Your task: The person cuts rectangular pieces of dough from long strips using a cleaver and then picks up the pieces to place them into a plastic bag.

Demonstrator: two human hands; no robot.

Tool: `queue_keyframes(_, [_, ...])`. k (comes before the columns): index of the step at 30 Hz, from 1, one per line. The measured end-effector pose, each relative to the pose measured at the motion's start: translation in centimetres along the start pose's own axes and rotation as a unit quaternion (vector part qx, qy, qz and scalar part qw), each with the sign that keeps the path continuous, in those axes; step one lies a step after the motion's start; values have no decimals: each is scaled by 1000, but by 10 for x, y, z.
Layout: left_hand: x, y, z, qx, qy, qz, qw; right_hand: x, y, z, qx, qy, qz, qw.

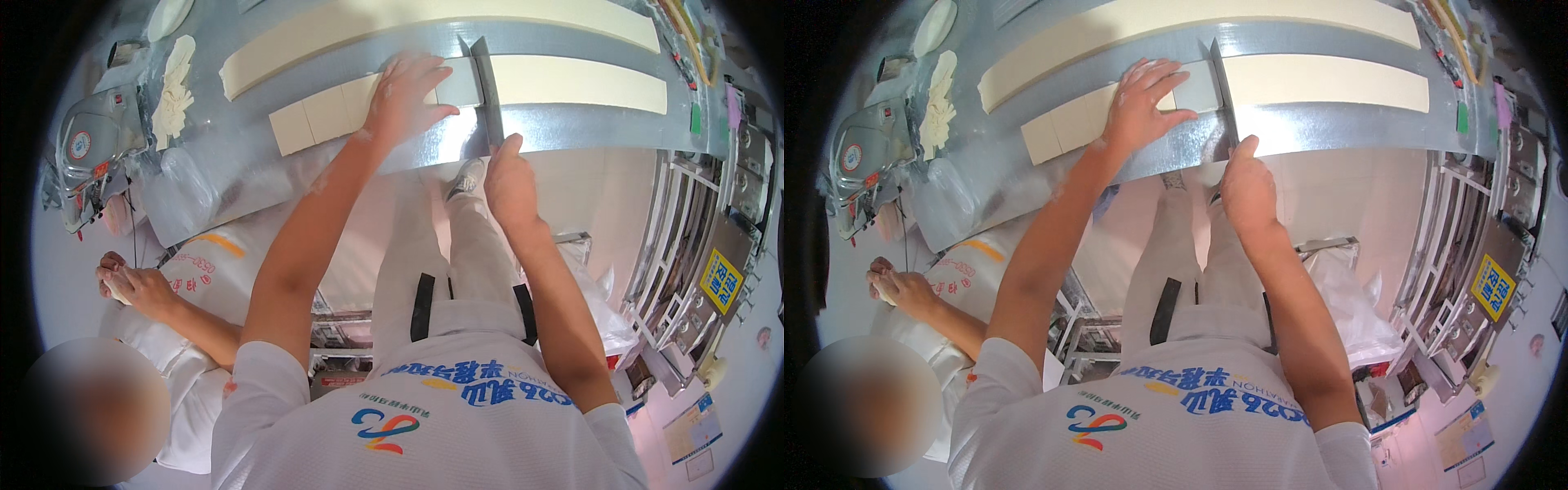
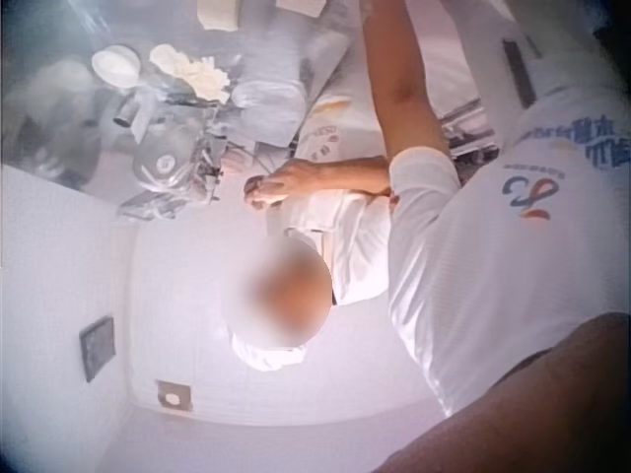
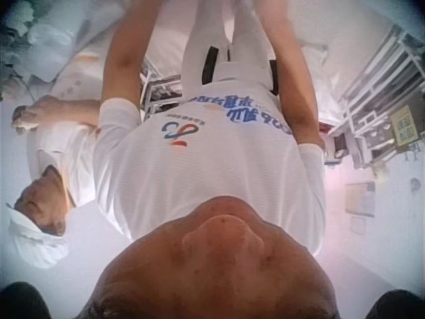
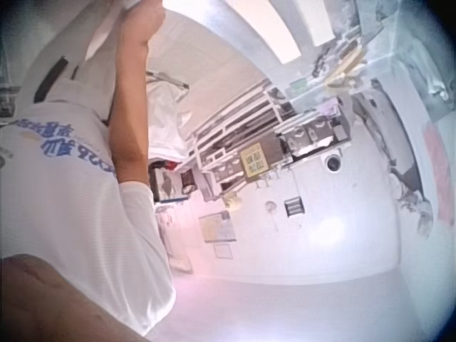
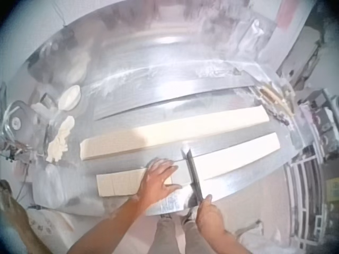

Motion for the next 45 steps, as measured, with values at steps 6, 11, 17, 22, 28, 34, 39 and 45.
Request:
queue_keyframes(6, [11,-16,13,13,34,25,999,11,-4,-15,69,-36,70,994])
queue_keyframes(11, [7,-21,41,164,-26,18,986,30,-37,-49,154,-79,144,974])
queue_keyframes(17, [39,26,75,-15,-298,-244,923,61,-54,-56,152,-59,179,970])
queue_keyframes(22, [36,53,58,56,-111,-43,991,85,-57,-58,145,-48,162,975])
queue_keyframes(28, [47,58,50,10,-45,-51,998,103,-51,-51,100,-24,201,974])
queue_keyframes(34, [45,61,48,13,-27,-55,998,102,-57,-46,106,-48,184,976])
queue_keyframes(39, [44,61,46,21,-20,-59,998,98,-60,-39,118,-77,181,973])
queue_keyframes(45, [41,61,47,14,-7,-64,998,91,-66,-29,109,-93,166,976])
Point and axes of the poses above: each hand's wrist, its own z-axis towards the middle knuckle, its own y-axis out of the palm, x = y × z, the point moved 3 cm from there along z, towards the middle knuckle, and after that the axes turned 4 degrees about y, right-handed, at the moved point
